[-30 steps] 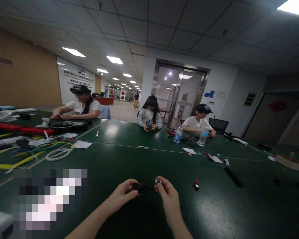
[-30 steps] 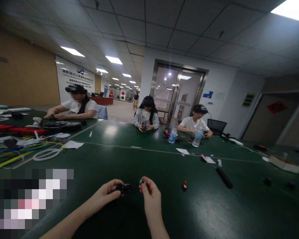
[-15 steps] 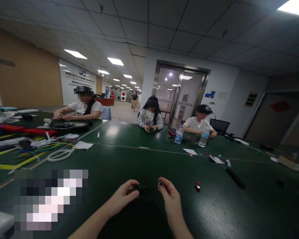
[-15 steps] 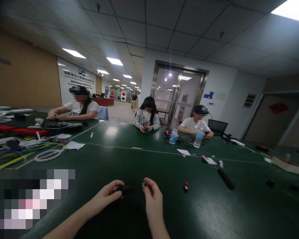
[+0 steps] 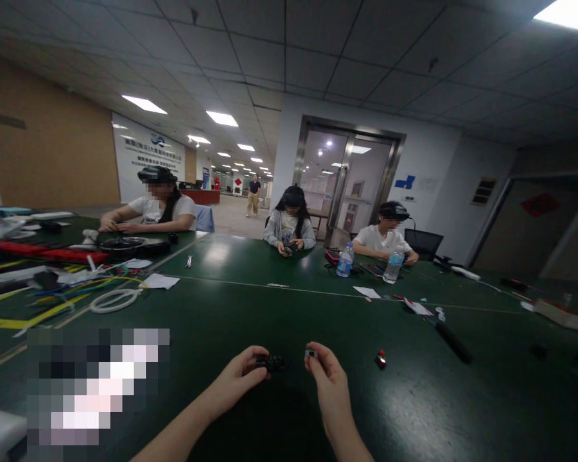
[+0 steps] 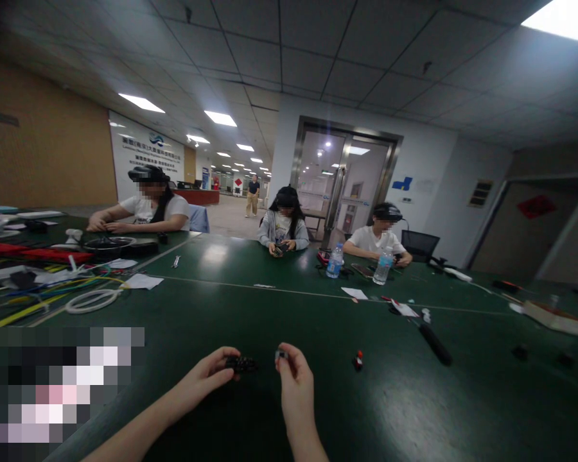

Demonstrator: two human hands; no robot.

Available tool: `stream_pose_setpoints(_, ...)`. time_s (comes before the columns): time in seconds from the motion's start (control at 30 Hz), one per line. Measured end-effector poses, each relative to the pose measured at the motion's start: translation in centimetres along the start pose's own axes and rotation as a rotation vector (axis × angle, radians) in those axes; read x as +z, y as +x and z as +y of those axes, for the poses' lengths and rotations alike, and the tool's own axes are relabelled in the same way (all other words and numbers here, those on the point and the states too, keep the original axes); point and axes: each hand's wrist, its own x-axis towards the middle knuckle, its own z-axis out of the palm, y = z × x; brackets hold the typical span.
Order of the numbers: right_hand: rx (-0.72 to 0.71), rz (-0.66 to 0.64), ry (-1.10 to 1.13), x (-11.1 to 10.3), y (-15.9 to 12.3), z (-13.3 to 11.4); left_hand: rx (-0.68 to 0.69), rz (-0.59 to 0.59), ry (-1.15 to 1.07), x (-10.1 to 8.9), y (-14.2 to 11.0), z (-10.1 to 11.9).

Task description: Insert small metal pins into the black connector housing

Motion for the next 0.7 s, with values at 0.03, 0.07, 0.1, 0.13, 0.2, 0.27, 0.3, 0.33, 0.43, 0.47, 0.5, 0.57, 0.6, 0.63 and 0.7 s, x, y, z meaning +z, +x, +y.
stream_pose_setpoints(0.03, 0.001, -0.002, 0.002, 0.01, -0.01, -0.01, 0.006, 0.002, -0.009, -0.04, 0.00, -0.03)
stream_pose_setpoints(0.07, 0.001, -0.006, 0.005, 0.02, -0.03, -0.05, 0.012, 0.002, -0.017, -0.10, -0.01, -0.07)
stream_pose_setpoints(0.1, 0.001, -0.006, 0.007, 0.04, -0.06, -0.09, 0.015, -0.001, -0.024, -0.15, -0.03, -0.11)
stream_pose_setpoints(0.13, 0.003, -0.009, 0.011, 0.06, -0.09, -0.14, 0.015, -0.005, -0.028, -0.20, -0.05, -0.15)
stream_pose_setpoints(0.2, 0.011, -0.014, 0.018, 0.09, -0.16, -0.23, 0.012, -0.011, -0.029, -0.25, -0.09, -0.20)
stream_pose_setpoints(0.27, 0.020, -0.014, 0.021, 0.09, -0.22, -0.29, 0.005, -0.009, -0.018, -0.19, -0.12, -0.15)
stream_pose_setpoints(0.3, 0.023, -0.015, 0.022, 0.09, -0.24, -0.32, 0.001, -0.007, -0.009, -0.14, -0.14, -0.08)
stream_pose_setpoints(0.33, 0.025, -0.018, 0.020, 0.10, -0.26, -0.34, -0.004, -0.004, 0.000, -0.08, -0.16, 0.00)
stream_pose_setpoints(0.43, 0.029, -0.026, 0.011, 0.12, -0.27, -0.42, -0.027, -0.005, 0.012, -0.02, -0.20, 0.21)
stream_pose_setpoints(0.47, 0.031, -0.027, 0.008, 0.14, -0.26, -0.45, -0.030, -0.004, 0.010, -0.04, -0.20, 0.22)
stream_pose_setpoints(0.5, 0.032, -0.030, 0.008, 0.15, -0.26, -0.47, -0.031, -0.004, 0.007, -0.08, -0.18, 0.20)
stream_pose_setpoints(0.57, 0.032, -0.038, 0.014, 0.18, -0.26, -0.53, -0.030, -0.011, 0.000, -0.16, -0.11, 0.07)
stream_pose_setpoints(0.6, 0.032, -0.042, 0.017, 0.20, -0.27, -0.56, -0.026, -0.016, -0.005, -0.19, -0.06, -0.02)
stream_pose_setpoints(0.63, 0.033, -0.045, 0.019, 0.22, -0.29, -0.59, -0.020, -0.021, -0.013, -0.19, 0.00, -0.11)
stream_pose_setpoints(0.7, 0.036, -0.048, 0.025, 0.28, -0.33, -0.66, -0.011, -0.026, -0.029, -0.13, 0.10, -0.28)
